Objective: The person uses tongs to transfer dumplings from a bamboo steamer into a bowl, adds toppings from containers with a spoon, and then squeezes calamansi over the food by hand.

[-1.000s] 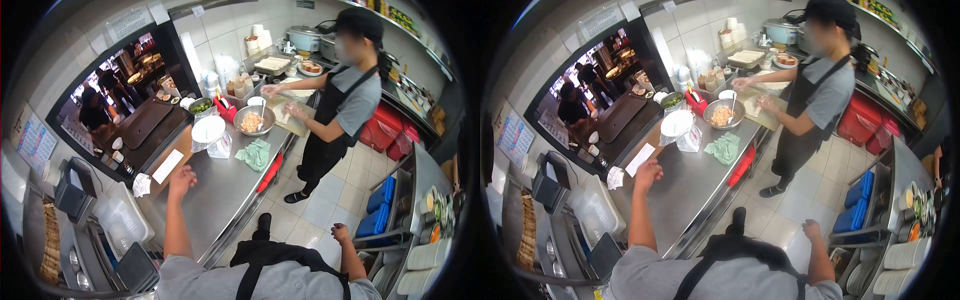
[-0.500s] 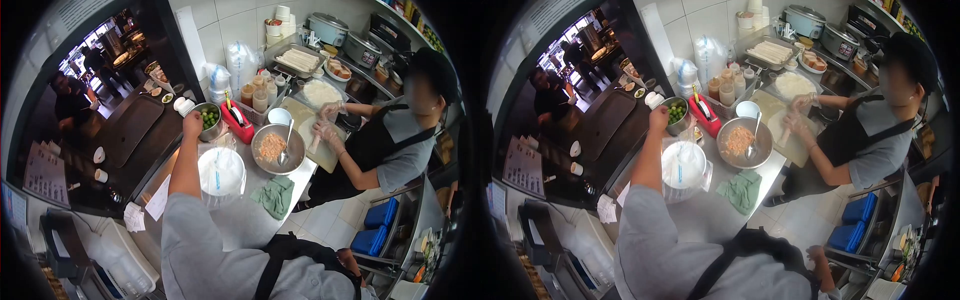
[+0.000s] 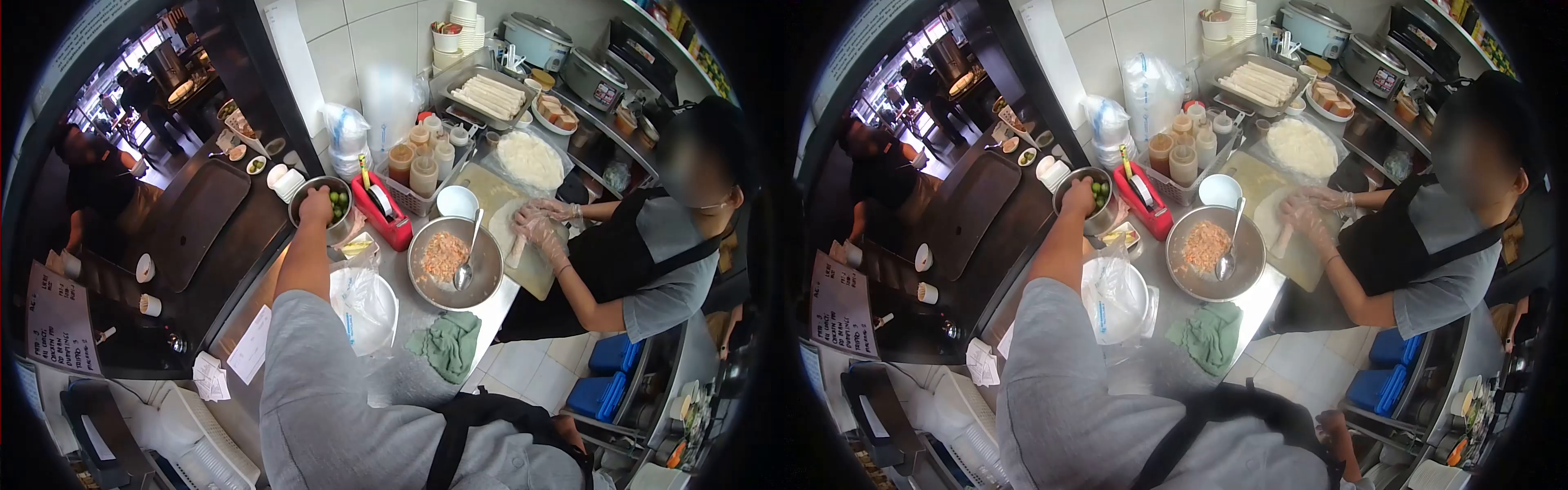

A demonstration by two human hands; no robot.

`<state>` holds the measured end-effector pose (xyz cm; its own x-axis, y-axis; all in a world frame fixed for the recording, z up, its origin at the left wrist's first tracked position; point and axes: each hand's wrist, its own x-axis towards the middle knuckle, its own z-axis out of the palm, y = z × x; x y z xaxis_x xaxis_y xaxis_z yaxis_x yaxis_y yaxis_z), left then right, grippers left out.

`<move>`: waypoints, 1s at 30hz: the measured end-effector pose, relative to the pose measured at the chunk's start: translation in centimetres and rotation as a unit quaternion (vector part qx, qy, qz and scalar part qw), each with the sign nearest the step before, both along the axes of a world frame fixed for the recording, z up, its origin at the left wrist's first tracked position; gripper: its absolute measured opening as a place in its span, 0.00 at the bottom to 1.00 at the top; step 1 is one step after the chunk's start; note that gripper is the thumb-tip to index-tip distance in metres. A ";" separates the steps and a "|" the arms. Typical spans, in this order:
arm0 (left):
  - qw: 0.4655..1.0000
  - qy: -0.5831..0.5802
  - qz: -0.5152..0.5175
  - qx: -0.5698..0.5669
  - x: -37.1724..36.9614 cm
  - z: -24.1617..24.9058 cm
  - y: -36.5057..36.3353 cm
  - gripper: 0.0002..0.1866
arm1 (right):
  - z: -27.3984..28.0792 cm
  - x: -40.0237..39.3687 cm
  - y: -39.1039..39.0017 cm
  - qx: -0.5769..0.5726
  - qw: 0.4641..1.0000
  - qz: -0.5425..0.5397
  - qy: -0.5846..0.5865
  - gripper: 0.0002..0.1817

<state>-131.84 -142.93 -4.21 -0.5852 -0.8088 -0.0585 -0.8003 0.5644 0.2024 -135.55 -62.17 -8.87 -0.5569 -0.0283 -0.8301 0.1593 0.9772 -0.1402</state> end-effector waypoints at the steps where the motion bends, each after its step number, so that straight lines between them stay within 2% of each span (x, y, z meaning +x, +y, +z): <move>1: 1.000 -0.005 0.000 0.001 0.2 0.2 -0.4 0.19 | -3.5 -1.0 3.4 -0.052 0.976 0.210 0.015 0.09; 2: 1.000 -0.010 -0.021 0.004 0.5 0.8 -0.8 0.17 | -7.5 -2.0 7.4 -0.079 0.877 0.462 0.107 0.09; 3: 0.999 -0.015 -0.042 0.006 0.8 1.4 -1.3 0.15 | -11.4 -3.0 11.3 -0.109 0.747 0.613 0.231 0.09; 4: 0.996 -0.005 -0.085 -0.035 1.0 0.9 -2.3 0.12 | -11.5 -2.8 11.7 -0.096 0.801 0.544 0.231 0.09; 5: 0.996 -0.009 -0.085 -0.034 1.2 1.3 -2.2 0.12 | -10.9 -2.4 10.9 -0.098 0.802 0.544 0.227 0.09; 6: 0.993 0.081 -0.025 0.084 1.4 1.9 -2.1 0.13 | -10.5 -2.4 9.7 -0.092 0.970 0.199 0.106 0.08; 7: 0.965 0.170 0.035 0.198 1.6 2.4 -1.9 0.15 | -10.3 -2.3 8.9 -0.071 0.981 -0.179 -0.032 0.09; 8: 0.941 0.247 0.034 0.230 1.8 2.1 -2.2 0.17 | -9.9 -2.1 8.4 -0.072 0.981 -0.181 -0.018 0.06; 9: 0.941 0.247 0.032 0.227 2.1 1.7 -2.3 0.17 | -13.0 -2.4 10.8 -0.136 0.991 -0.013 0.004 0.05; 10: 0.931 0.264 0.029 0.250 2.1 0.9 -2.9 0.17 | -17.0 -2.9 14.2 -0.190 0.964 0.175 0.067 0.04; 11: 0.920 0.280 0.024 0.273 2.0 0.6 -3.2 0.17 | -20.8 -3.3 17.4 -0.238 0.906 0.317 0.151 0.04; 12: 0.920 0.282 0.021 0.271 1.9 0.6 -3.4 0.17 | -17.5 -2.8 14.5 -0.201 0.963 0.165 0.065 0.04; 13: 0.937 0.266 0.007 0.227 2.2 0.6 -3.2 0.16 | -15.3 -2.4 12.4 -0.162 0.986 -0.041 0.002 0.04; 14: 0.951 0.249 -0.007 0.182 2.2 0.4 -3.4 0.16 | -10.6 -1.6 8.1 -0.112 0.968 -0.224 -0.014 0.05; 15: 0.951 0.250 -0.009 0.180 2.3 0.2 -3.6 0.16 | -15.3 -1.9 12.3 -0.154 0.987 -0.053 0.007 0.06; 16: 0.948 0.278 -0.014 0.155 2.2 -0.5 -4.0 0.15 | -20.3 -2.4 16.7 -0.184 0.971 0.137 0.069 0.06; 17: 0.943 0.305 -0.018 0.130 2.1 -0.7 -4.2 0.14 | -25.0 -2.8 20.7 -0.210 0.923 0.284 0.152 0.07; 18: 0.944 0.304 -0.022 0.130 2.0 -0.5 -4.1 0.14 | -21.4 -1.9 18.1 -0.161 0.966 0.187 0.077 0.06; 20: 0.880 0.389 0.070 0.262 2.1 1.0 -3.0 0.08 | -13.9 -0.1 12.6 -0.030 0.999 -0.025 -0.034 0.07; 21: 0.880 0.389 0.070 0.263 2.2 1.8 -2.8 0.08 | -10.3 0.5 10.0 -0.029 0.999 -0.026 -0.033 0.07; 22: 0.811 0.430 0.116 0.379 2.2 2.6 -2.7 0.06 | -7.4 1.0 7.9 0.003 0.981 0.195 -0.004 0.08; 23: 0.724 0.462 0.161 0.486 2.8 4.0 -2.0 0.07 | -6.2 1.2 7.2 0.034 0.912 0.407 0.025 0.10; 24: 0.680 0.491 0.157 0.520 3.3 5.3 -1.0 0.09 | -7.2 1.5 8.3 0.034 0.911 0.410 0.024 0.10; 25: 0.680 0.494 0.160 0.518 3.8 5.7 -0.8 0.09 | -8.0 1.8 9.2 -0.007 0.884 0.457 0.096 0.10; 26: 0.625 0.540 0.130 0.548 4.4 6.1 -0.6 0.08 | -9.8 2.0 10.9 -0.049 0.849 0.500 0.167 0.10; 28: 0.526 0.611 0.079 0.586 5.3 7.1 -0.4 0.08 | -13.2 1.5 13.4 -0.021 0.856 0.498 0.137 0.09; 29: 0.477 0.637 0.065 0.602 6.0 7.5 -0.4 0.10 | -15.0 1.0 14.3 -0.005 0.855 0.503 0.123 0.09; 30: 0.399 0.664 0.048 0.631 6.9 8.4 0.1 0.12 | -16.6 0.4 15.1 0.005 0.851 0.513 0.110 0.09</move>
<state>-124.95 -142.80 4.14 -0.7478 -0.6478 -0.1454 0.4786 -0.6778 0.5581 -135.19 -47.03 -25.52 -0.3851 -0.5867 -0.7124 -0.8075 0.5879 -0.0476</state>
